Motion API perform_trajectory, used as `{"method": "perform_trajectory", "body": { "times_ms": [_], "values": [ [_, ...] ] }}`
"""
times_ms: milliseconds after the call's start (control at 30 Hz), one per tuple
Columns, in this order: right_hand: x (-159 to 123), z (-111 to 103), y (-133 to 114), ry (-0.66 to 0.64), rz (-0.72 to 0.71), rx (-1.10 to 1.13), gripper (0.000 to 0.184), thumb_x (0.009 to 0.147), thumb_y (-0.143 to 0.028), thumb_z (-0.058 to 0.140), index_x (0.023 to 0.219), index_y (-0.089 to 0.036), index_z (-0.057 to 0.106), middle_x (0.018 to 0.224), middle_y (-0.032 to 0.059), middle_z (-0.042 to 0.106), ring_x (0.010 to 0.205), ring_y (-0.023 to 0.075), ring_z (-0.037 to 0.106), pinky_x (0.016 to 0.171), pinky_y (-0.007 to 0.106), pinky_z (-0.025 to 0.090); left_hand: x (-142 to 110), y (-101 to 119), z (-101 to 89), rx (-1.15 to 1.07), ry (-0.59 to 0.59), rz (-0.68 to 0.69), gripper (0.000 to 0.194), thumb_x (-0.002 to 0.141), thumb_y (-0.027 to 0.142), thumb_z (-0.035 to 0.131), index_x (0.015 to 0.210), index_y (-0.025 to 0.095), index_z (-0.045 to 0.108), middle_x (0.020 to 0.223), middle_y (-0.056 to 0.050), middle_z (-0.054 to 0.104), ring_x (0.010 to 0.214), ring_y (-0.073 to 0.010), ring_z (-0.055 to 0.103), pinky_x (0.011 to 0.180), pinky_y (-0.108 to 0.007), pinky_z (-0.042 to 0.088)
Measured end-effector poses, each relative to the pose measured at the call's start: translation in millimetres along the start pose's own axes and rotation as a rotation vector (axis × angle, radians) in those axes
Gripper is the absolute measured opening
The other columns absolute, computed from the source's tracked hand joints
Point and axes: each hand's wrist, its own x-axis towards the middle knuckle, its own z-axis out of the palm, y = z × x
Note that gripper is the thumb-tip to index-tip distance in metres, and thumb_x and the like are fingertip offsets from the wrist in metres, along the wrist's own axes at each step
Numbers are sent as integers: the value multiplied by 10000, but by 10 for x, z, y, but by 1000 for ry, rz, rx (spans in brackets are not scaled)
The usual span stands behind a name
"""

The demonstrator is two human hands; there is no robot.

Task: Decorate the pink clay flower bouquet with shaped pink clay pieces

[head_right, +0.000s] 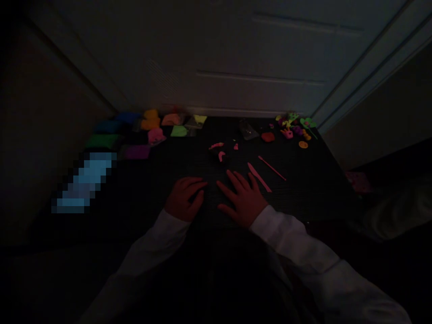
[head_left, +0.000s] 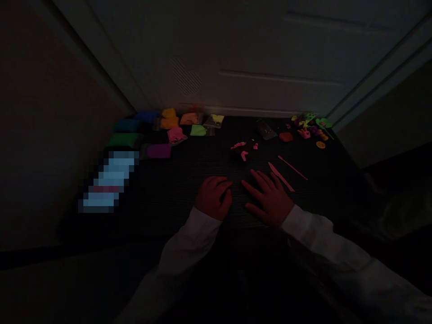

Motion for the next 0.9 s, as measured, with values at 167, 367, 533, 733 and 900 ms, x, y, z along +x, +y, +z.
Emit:
{"method": "perform_trajectory", "body": {
  "times_ms": [167, 367, 533, 733, 900],
  "values": [
    [-26, 23, 93, 124, 28, 152, 531, 792, -404, 429, 1277, -212, 330, 1367, 91, 277, 1244, 227, 248, 1005, 452, 203, -2, -2, -1, -2, -12, -15, 229, 739, 186, 480, 930, 147, 600, 954, -81, 601, 921, -196, 509, 836, -380, 427],
    [-34, 29, 121, 146, 25, 186, 484, 805, -382, 411, 1254, -206, 369, 1351, 88, 309, 1235, 215, 267, 999, 426, 231, 6, -14, 0, -2, -31, -10, 235, 744, 190, 478, 939, 153, 602, 957, -78, 598, 923, -190, 508, 836, -372, 425],
    [-1, 2, 5, 31, 8, -6, 545, 794, -496, 367, 1287, -273, 308, 1399, 97, 203, 1250, 291, 208, 972, 538, 137, 2, -28, 6, 5, -36, 4, 237, 748, 198, 474, 944, 158, 600, 970, -77, 596, 932, -191, 506, 841, -376, 423],
    [20, 12, -40, -21, 32, -65, 570, 790, -565, 291, 1290, -291, 296, 1411, 87, 169, 1252, 297, 193, 961, 544, 122, 18, -25, 19, 13, -31, -15, 228, 743, 201, 478, 924, 147, 606, 956, -83, 606, 921, -195, 517, 843, -378, 422],
    [13, 18, -27, -8, 34, -54, 576, 789, -574, 280, 1292, -295, 286, 1407, 81, 187, 1251, 291, 203, 966, 546, 105, 28, -39, 30, 15, -23, -12, 220, 741, 206, 476, 906, 146, 609, 940, -84, 612, 912, -195, 525, 838, -374, 428]
  ]
}}
